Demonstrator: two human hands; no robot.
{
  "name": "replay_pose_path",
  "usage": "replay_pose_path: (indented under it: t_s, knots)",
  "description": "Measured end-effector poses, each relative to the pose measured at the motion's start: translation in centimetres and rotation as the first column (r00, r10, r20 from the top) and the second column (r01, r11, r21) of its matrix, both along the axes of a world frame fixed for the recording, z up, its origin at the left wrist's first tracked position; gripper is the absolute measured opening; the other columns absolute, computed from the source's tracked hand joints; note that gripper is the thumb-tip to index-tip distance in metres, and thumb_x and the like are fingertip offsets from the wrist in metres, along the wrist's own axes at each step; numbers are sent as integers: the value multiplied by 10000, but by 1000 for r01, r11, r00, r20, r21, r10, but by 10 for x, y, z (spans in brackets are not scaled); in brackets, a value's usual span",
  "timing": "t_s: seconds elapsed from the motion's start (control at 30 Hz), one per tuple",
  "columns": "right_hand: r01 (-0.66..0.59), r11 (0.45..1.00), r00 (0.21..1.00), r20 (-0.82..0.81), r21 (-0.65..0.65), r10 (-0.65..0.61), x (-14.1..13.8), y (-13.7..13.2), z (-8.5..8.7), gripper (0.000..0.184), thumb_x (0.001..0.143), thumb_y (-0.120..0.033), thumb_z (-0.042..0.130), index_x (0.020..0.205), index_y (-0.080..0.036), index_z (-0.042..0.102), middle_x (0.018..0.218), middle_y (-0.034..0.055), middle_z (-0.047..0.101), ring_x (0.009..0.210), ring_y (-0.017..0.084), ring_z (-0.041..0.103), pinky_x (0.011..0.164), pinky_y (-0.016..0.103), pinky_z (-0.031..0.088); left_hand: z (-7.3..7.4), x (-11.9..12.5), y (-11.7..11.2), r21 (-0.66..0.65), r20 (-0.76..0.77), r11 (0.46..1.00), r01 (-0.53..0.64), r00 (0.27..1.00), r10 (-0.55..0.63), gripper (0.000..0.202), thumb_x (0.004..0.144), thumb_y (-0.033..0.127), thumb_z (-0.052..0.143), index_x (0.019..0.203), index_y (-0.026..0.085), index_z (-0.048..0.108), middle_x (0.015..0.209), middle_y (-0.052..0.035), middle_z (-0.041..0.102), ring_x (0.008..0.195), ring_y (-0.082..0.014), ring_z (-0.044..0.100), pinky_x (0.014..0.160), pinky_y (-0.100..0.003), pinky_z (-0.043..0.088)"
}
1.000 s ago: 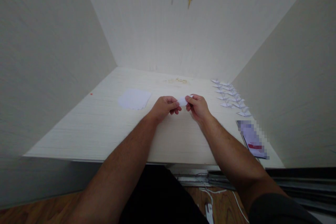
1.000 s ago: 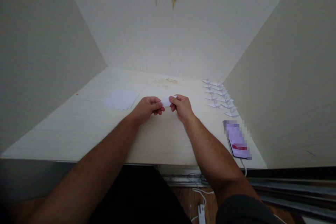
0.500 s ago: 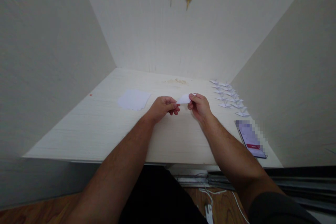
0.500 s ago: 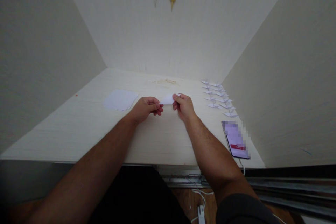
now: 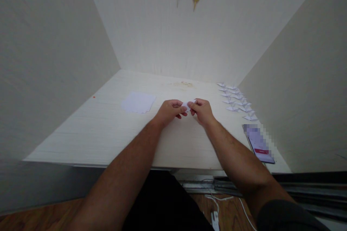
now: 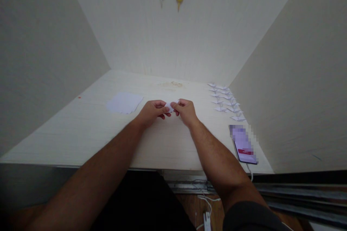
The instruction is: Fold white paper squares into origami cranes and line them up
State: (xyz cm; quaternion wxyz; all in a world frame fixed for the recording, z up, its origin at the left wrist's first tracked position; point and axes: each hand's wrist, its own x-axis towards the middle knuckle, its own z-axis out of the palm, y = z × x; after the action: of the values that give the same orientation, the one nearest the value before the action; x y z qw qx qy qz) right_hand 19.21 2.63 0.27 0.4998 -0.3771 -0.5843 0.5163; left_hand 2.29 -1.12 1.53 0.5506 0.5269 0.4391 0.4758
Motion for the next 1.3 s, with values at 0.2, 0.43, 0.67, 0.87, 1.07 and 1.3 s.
replay_pose_path:
  t_s: [0.2, 0.43, 0.67, 0.87, 1.07, 1.3]
  knots:
    - [-2, 1000, 995, -100, -20, 0, -3, -2, 1, 242, 645, -322, 800, 594, -197, 599, 451, -58, 541, 413, 75, 435, 449, 213, 307, 1, 1, 0, 14, -56, 1000, -26, 998, 27, 240, 709, 332, 764, 731, 133, 633, 614, -37, 681, 525, -109, 603, 538, -231, 463]
    - [-66, 989, 980, -195, -133, 39, -1, -3, 6, 313, 643, -355, 775, 508, -192, 545, 433, -37, 528, 377, 74, 430, 409, 217, 294, 1, -3, 3, 64, -102, 998, 2, 995, 4, 212, 700, 311, 743, 694, 137, 623, 579, -19, 656, 493, -93, 556, 486, -208, 384]
    - [-79, 982, 983, -177, -172, 48, 3, 3, 4, 355, 659, -435, 760, 515, -183, 555, 449, -11, 546, 360, 82, 438, 368, 222, 308, 2, -4, 3, 52, -102, 998, 19, 995, -13, 216, 677, 316, 725, 653, 144, 597, 549, -4, 630, 463, -81, 504, 473, -209, 349]
    - [-45, 991, 977, -211, -127, 18, 3, 2, 7, 255, 684, -397, 744, 637, -171, 634, 521, -20, 581, 395, 71, 455, 388, 209, 345, -1, -5, 5, 35, -70, 998, -59, 996, 62, 193, 658, 300, 717, 638, 145, 604, 507, 12, 598, 437, -73, 467, 467, -211, 329]
    - [-64, 985, 977, -212, -163, 29, 3, 0, 8, 166, 602, -265, 746, 605, -184, 600, 479, -40, 565, 394, 73, 455, 404, 205, 364, -1, -6, 5, 36, -108, 999, -29, 994, 33, 207, 675, 314, 714, 636, 146, 600, 511, 6, 604, 440, -74, 471, 462, -206, 314]
    - [-88, 975, 925, -379, -206, 4, 14, 4, 21, 260, 583, -316, 782, 602, -191, 555, 498, -54, 544, 396, 59, 420, 385, 194, 350, 1, -9, 4, 57, -102, 996, -70, 992, 76, 212, 660, 320, 721, 630, 144, 607, 501, 12, 585, 449, -72, 460, 476, -204, 319]
